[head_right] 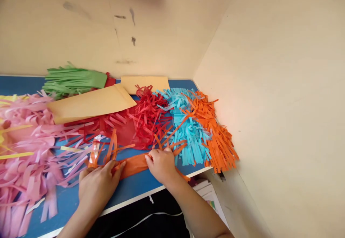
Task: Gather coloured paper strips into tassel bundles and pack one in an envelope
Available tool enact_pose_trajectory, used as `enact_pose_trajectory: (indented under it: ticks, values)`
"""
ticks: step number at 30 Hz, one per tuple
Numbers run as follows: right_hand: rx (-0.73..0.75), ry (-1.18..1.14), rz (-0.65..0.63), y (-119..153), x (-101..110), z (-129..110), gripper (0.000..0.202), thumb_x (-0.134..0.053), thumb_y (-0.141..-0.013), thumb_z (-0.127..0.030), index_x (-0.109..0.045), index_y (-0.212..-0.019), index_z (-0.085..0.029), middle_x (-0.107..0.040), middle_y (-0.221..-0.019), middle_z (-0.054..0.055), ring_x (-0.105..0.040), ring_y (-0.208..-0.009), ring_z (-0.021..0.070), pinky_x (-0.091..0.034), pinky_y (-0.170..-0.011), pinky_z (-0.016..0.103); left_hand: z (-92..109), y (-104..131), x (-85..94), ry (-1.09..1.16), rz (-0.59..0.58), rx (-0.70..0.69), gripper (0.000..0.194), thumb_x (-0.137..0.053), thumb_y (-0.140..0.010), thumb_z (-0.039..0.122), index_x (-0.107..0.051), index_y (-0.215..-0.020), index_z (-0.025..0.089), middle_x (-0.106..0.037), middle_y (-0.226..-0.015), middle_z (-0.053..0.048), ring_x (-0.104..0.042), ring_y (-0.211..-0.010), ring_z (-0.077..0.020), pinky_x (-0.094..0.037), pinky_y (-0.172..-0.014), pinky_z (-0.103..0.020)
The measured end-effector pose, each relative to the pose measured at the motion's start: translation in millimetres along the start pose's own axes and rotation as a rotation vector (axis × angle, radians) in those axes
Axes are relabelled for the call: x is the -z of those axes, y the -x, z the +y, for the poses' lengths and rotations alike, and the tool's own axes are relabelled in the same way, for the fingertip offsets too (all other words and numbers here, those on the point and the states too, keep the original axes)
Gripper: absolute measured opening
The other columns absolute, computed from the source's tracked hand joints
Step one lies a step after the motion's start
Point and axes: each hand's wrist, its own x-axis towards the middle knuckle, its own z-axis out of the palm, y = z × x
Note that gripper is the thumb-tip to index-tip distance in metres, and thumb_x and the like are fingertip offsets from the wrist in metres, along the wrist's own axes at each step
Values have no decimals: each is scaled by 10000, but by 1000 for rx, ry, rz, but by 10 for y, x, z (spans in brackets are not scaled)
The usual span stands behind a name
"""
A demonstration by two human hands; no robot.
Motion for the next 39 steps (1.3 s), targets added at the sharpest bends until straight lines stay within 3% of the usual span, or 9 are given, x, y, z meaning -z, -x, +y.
enact_pose_trajectory:
  ticks: [10, 14, 16, 19, 22, 27, 32, 36, 39]
  values:
    - [-81, 52, 65, -20, -14, 7, 265, -694, -860, -380, -590, -691, -204, -656, -627, -16, -569, -610, 161, -281, -739, 330, 40, 4, -34, -1, 38, 20, 441, -407, -957, 479, -679, -782, 179, -670, -573, -67, -630, -593, -247, -367, -723, -378]
    - [-151, 178, 249, -49, 115, -27, 191, -698, -858, -350, -635, -962, -202, -701, -957, 82, -584, -909, 260, -279, -829, 394, 65, -8, 2, -14, 296, -57, 312, -536, -914, 414, -658, -1049, 161, -705, -981, -148, -616, -899, -302, -363, -837, -433]
    - [22, 170, 247, -43, 188, -22, 103, -618, -898, -235, -629, -996, -205, -693, -1016, 84, -569, -939, 245, -279, -847, 400, 59, -43, 38, -17, 328, -259, 178, -548, -911, 274, -666, -1022, 201, -693, -1043, -114, -589, -958, -288, -352, -879, -433]
    - [463, 32, 2, -21, 274, 19, 95, -561, -853, -151, -621, -912, -195, -694, -912, 49, -569, -847, 196, -301, -808, 369, 10, -101, 85, 11, 190, -606, 222, -494, -888, 97, -682, -896, 216, -699, -881, -41, -584, -857, -228, -368, -859, -390]
    - [604, -58, -153, -21, 316, 71, 199, -588, -768, -199, -614, -963, -168, -691, -986, 77, -584, -890, 217, -310, -818, 382, -43, -116, 124, 87, 119, -738, 223, -494, -862, 119, -695, -920, 198, -692, -819, -46, -583, -819, -230, -378, -893, -417]
    - [599, -105, -159, -113, 301, 144, 295, -548, -781, -181, -600, -1068, -139, -709, -1006, 90, -620, -895, 222, -300, -856, 400, -18, -104, 231, 103, 93, -665, 266, -509, -839, 262, -681, -1007, 148, -715, -934, -111, -620, -920, -296, -313, -1026, -557]
    - [457, -187, -191, -193, 306, 192, 277, -596, -723, -183, -611, -999, -168, -714, -934, 35, -629, -865, 194, -289, -867, 384, -14, -142, 274, 106, 175, -625, 215, -466, -847, 150, -669, -919, 158, -727, -823, -81, -667, -826, -264, -258, -1068, -609]
    - [473, -153, -176, -207, 311, 186, 223, -613, -765, -224, -640, -979, -168, -721, -958, 46, -626, -883, 192, -279, -863, 386, -36, -134, 265, 158, 216, -588, 192, -521, -874, 253, -676, -967, 187, -755, -840, -67, -687, -884, -282, -149, -1108, -677]
    - [445, -157, -161, -224, 285, 200, 118, -614, -808, -213, -678, -903, -186, -730, -897, 11, -623, -848, 160, -268, -863, 378, -60, -121, 228, 139, 202, -589, 150, -557, -889, 292, -695, -892, 233, -766, -848, -28, -692, -879, -273, -95, -1117, -693]
